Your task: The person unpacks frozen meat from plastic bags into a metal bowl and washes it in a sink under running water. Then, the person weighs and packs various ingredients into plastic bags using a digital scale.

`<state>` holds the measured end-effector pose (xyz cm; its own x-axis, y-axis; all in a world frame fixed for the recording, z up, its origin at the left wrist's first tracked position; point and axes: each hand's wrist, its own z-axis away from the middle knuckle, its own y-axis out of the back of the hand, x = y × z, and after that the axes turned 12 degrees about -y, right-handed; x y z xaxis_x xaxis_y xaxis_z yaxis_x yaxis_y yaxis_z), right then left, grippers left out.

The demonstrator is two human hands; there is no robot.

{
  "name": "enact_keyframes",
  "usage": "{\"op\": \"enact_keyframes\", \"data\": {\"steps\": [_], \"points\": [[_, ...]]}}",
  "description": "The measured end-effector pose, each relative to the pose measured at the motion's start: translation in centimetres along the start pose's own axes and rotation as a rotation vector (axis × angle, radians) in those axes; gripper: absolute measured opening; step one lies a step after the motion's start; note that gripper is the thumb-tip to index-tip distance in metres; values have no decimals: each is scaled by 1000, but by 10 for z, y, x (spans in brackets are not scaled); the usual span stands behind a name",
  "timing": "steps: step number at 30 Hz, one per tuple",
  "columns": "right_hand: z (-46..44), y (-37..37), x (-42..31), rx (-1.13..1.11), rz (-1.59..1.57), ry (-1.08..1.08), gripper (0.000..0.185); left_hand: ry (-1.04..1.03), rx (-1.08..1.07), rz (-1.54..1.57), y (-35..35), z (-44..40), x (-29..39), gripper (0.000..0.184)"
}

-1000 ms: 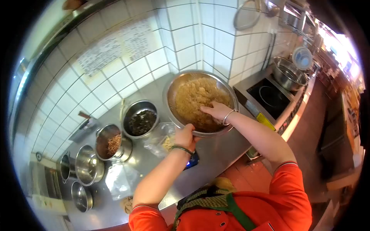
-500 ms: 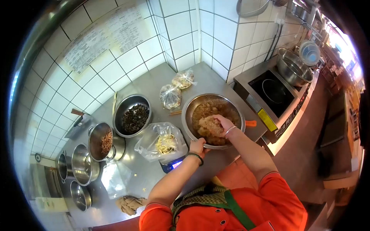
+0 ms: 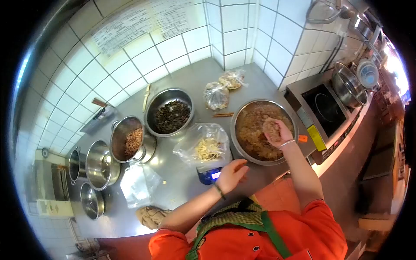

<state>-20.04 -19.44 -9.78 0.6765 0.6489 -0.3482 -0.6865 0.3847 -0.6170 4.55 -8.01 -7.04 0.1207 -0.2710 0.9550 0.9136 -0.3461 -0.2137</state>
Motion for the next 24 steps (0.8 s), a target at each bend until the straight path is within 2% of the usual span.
{"op": "enact_keyframes", "data": {"steps": [3, 4, 6, 7, 9, 10, 12, 15, 18, 21, 22, 24], "points": [[9, -8, 5, -5, -1, 13, 23, -736, 457, -1058, 43, 27, 58, 18], [13, -9, 5, 19, 8, 19, 23, -752, 605, -1252, 54, 29, 68, 17], [17, -18, 9, 68, -17, 46, 23, -808, 751, -1464, 76, 22, 75, 21], [21, -22, 11, 117, -47, 69, 23, -827, 740, -1446, 89, 22, 67, 21], [19, -19, 13, 118, -56, 96, 23, -684, 743, -1451, 110, 17, 42, 30], [13, -15, 14, 86, -47, 84, 23, -707, 726, -1434, 115, 14, 38, 30], [13, -13, 18, 61, -41, 67, 23, -415, 633, -964, 121, 17, 34, 39], [12, -15, 24, 48, -100, 7, 23, -477, 529, -776, 120, 12, 37, 45], [18, -23, 29, 27, -115, 11, 23, -590, 451, -858, 111, 7, 46, 47], [29, -31, 28, 134, -76, 63, 22, -620, 390, -803, 106, 5, 55, 48], [31, -34, 25, 99, -65, 66, 22, -623, 395, -805, 106, 3, 55, 48], [40, -52, 25, -7, -37, 101, 23, -579, 381, -613, 110, 0, 49, 50]]}}
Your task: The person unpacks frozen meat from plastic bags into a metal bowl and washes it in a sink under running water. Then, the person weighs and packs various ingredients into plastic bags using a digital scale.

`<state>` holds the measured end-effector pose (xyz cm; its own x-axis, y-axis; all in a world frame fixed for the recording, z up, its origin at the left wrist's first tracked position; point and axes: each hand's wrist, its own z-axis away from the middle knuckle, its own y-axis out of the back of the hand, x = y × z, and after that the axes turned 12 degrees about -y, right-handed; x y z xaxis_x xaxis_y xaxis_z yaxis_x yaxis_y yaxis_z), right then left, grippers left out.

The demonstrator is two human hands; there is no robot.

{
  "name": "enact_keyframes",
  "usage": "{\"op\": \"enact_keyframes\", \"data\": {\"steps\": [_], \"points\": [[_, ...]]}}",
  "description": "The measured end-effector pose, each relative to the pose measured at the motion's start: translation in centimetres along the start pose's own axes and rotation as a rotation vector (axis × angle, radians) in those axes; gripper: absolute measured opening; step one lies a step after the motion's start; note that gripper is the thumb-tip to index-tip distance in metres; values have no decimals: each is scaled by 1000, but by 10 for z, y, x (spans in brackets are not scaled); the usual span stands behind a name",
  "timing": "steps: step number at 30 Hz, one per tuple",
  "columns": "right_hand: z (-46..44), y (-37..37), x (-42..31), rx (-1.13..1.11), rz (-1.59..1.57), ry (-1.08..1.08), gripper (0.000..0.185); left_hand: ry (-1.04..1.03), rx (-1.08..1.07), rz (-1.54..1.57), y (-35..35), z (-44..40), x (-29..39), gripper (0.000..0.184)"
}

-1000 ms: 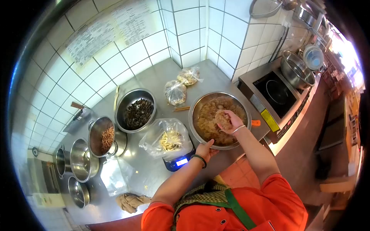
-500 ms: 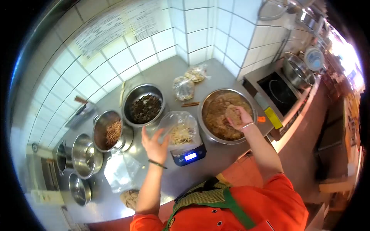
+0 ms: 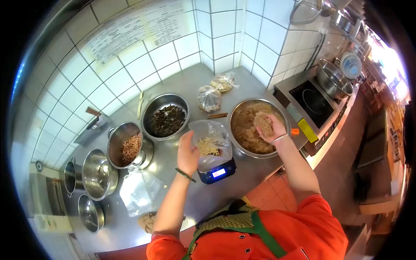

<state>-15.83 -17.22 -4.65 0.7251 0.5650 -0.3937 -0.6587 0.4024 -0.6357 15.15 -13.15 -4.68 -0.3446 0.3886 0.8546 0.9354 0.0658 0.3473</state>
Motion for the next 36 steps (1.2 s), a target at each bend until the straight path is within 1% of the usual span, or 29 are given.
{"op": "enact_keyframes", "data": {"steps": [1, 3, 5, 7, 8, 10, 11, 13, 14, 15, 17, 18, 20, 21, 23, 24, 26, 27, 28, 29, 30, 32, 35, 36], "points": [[5, -14, 1, -7, 5, -13, 23, 7, 9, -10, 0, 1, -4, 50], [16, -47, 5, -74, 112, -53, 23, -93, -18, -81, 0, 1, -13, 50], [20, -82, 20, -78, 109, -75, 23, -105, -21, -78, 2, 1, -15, 51], [14, -108, 37, -289, 190, -203, 23, -44, -16, 13, 5, 3, -11, 54], [9, -120, 50, -290, 196, -208, 23, -42, -10, 12, 8, 4, -9, 54], [-4, -137, 81, -411, 174, -301, 22, -45, 15, 47, 13, 7, -8, 57], [-14, -139, 93, -413, 181, -310, 22, -40, 24, 44, 15, 9, -9, 57], [-39, -133, 119, -286, 183, -331, 23, -60, 32, -24, 20, 13, -14, 64], [-44, -131, 129, -189, 180, -344, 23, -54, 40, -28, 21, 14, -14, 64], [-56, -123, 138, -189, 184, -353, 23, -30, 31, -13, 22, 15, -13, 65], [-83, -103, 148, 5, 493, -252, 26, -5, 20, 2, 23, 16, -11, 66], [-87, -98, 148, 7, 495, -255, 26, -19, 6, 21, 23, 16, -10, 64], [-91, -86, 145, -66, 1175, 38, 29, -28, -11, 45, 24, 16, -11, 63], [-86, -87, 137, -63, 1174, 35, 29, -51, -12, -1, 26, 15, -13, 62], [-73, -92, 121, -260, 1856, 553, 37, -73, -21, -47, 29, 17, -13, 61], [-61, -97, 120, -258, 1855, 553, 37, -40, -61, -83, 30, 16, -11, 60], [-40, -104, 119, 13, 2255, 555, 35, -8, -101, -119, 31, 14, -7, 59], [-38, -104, 118, 17, 2251, 551, 35, -86, -112, -210, 31, 14, -5, 58], [-38, -107, 116, 4, 2278, 485, 35, -167, -121, -301, 31, 13, -2, 57], [-39, -109, 114, -11, 2306, 421, 35, -170, -122, -301, 31, 12, 0, 57], [-42, -110, 115, -11, 2305, 422, 35, -172, -132, -328, 31, 13, 2, 56], [-45, -116, 121, 34, 2689, 42, 42, -171, -149, -358, 32, 16, 7, 55], [-28, -132, 119, 24, 2686, 54, 44, -136, -183, -417, 31, 20, 13, 53], [-27, -126, 123, 24, 2681, 54, 44, -138, -191, -418, 31, 22, 12, 52]]}}
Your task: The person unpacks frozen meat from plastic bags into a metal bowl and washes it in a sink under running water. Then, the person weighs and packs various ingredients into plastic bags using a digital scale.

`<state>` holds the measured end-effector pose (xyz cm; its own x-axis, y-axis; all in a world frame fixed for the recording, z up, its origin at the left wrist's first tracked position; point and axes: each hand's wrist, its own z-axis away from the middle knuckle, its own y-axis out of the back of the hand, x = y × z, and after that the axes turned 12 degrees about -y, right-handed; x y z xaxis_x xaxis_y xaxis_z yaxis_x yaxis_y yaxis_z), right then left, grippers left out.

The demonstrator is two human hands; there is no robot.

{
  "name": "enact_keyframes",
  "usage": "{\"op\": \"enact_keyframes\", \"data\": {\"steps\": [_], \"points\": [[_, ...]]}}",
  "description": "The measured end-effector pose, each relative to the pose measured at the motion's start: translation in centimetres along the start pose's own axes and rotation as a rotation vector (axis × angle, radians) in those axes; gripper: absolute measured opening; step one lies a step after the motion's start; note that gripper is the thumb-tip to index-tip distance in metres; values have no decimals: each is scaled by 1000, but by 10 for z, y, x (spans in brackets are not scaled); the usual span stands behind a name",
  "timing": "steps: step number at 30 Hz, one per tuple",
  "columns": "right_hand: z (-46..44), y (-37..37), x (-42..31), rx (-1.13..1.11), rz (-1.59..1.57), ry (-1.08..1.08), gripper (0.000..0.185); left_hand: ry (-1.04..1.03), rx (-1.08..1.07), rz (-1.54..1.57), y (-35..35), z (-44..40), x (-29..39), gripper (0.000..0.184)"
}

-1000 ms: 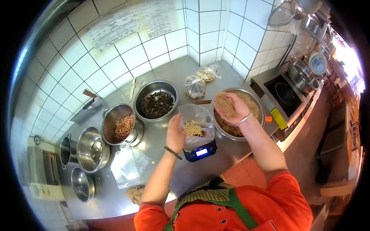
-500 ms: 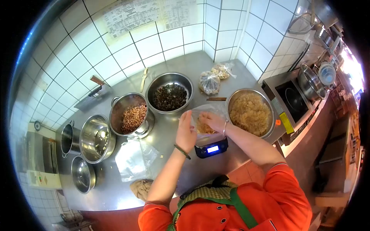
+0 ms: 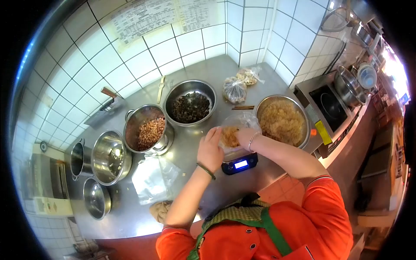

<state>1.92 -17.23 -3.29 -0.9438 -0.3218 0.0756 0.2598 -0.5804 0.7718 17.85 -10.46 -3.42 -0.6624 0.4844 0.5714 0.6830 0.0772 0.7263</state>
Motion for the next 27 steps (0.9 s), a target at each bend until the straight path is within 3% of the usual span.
{"op": "enact_keyframes", "data": {"steps": [2, 6, 11, 14, 17, 18, 20, 27], "points": [[-6, -17, 1, 451, -364, 159, 36, -7, 11, -9, -1, -3, -5, 52], [-42, -29, -21, 506, -238, 335, 32, -27, 35, 25, -1, 3, -7, 52], [-42, -11, -11, 339, -294, 147, 24, -22, 26, 8, 4, 5, -7, 51], [-42, -23, -6, 521, -301, 144, 23, -53, 10, -113, 3, 8, -3, 51], [-20, -13, -5, 490, -291, 150, 26, -37, 43, -146, 5, 4, -6, 48], [-20, -15, 1, 480, -288, 154, 26, 44, 25, -66, 9, 2, -1, 48], [-19, -13, 7, 303, 56, 83, 27, 122, -8, 8, 11, 8, -1, 48], [2, 21, 4, 424, -88, 59, 22, 31, 131, 97, 53, 3, 1, 56]]}}
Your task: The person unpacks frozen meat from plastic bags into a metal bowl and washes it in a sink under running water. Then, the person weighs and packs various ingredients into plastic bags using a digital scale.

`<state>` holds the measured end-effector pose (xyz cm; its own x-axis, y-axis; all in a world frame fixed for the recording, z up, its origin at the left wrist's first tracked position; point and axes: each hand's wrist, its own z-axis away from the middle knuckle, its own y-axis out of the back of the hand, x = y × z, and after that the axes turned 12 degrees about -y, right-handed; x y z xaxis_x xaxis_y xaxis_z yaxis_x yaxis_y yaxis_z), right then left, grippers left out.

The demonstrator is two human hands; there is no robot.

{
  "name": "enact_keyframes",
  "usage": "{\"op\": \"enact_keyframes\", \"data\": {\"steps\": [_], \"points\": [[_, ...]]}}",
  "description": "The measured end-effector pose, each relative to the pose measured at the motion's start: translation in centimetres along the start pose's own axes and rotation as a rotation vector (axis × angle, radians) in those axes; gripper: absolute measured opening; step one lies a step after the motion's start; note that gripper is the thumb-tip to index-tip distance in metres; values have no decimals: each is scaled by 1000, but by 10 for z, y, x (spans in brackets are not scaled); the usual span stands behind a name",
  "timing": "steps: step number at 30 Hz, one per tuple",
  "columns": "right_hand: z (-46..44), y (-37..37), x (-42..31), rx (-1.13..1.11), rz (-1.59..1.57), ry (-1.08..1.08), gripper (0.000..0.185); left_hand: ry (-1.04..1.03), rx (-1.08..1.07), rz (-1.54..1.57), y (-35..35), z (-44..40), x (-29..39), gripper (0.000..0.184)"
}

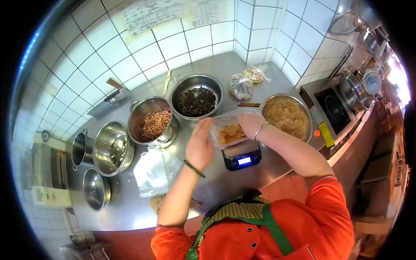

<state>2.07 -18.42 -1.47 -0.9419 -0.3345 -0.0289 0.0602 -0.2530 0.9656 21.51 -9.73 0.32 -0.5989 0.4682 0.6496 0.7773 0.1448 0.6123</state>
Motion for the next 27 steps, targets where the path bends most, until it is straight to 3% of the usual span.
{"op": "enact_keyframes", "data": {"steps": [3, 6, 8, 9, 10, 13, 18, 20, 21, 23, 24, 26, 27], "points": [[2, 16, -26, 168, -72, 129, 21, 3, 75, 17, 38, 3, 8, 57], [-9, 19, -60, 84, -133, 146, 19, 95, 74, 34, 65, 19, 7, 56], [-34, -13, -86, 8, -111, 214, 18, 69, 71, -191, 61, 46, -20, 55], [-44, -33, -104, -144, 26, 245, 20, 87, 21, -232, 50, 62, -43, 55], [-51, -56, -113, -150, 19, 262, 20, 169, -19, -203, 39, 78, -60, 55], [-56, -80, -135, -78, -377, 396, 17, 224, 29, -228, 28, 101, -77, 54], [-44, -82, -154, 130, -537, 375, 15, 278, 81, -130, 34, 95, -57, 56], [-42, -85, -159, -9, -212, 203, 14, 293, 33, -99, 35, 90, -52, 56], [-38, -83, -161, 3, -214, 202, 14, 268, 41, -130, 33, 92, -57, 56], [-23, -82, -157, 396, -323, 419, 14, 224, 75, -133, 31, 93, -60, 54], [-28, -87, -156, 395, -319, 409, 14, 180, 99, -137, 31, 93, -61, 52], [-43, -100, -156, 30, -406, 316, 19, 164, 78, -120, 33, 89, -58, 51], [-31, -89, -159, 32, -417, 297, 19, 152, 51, -113, 35, 88, -56, 51]]}}
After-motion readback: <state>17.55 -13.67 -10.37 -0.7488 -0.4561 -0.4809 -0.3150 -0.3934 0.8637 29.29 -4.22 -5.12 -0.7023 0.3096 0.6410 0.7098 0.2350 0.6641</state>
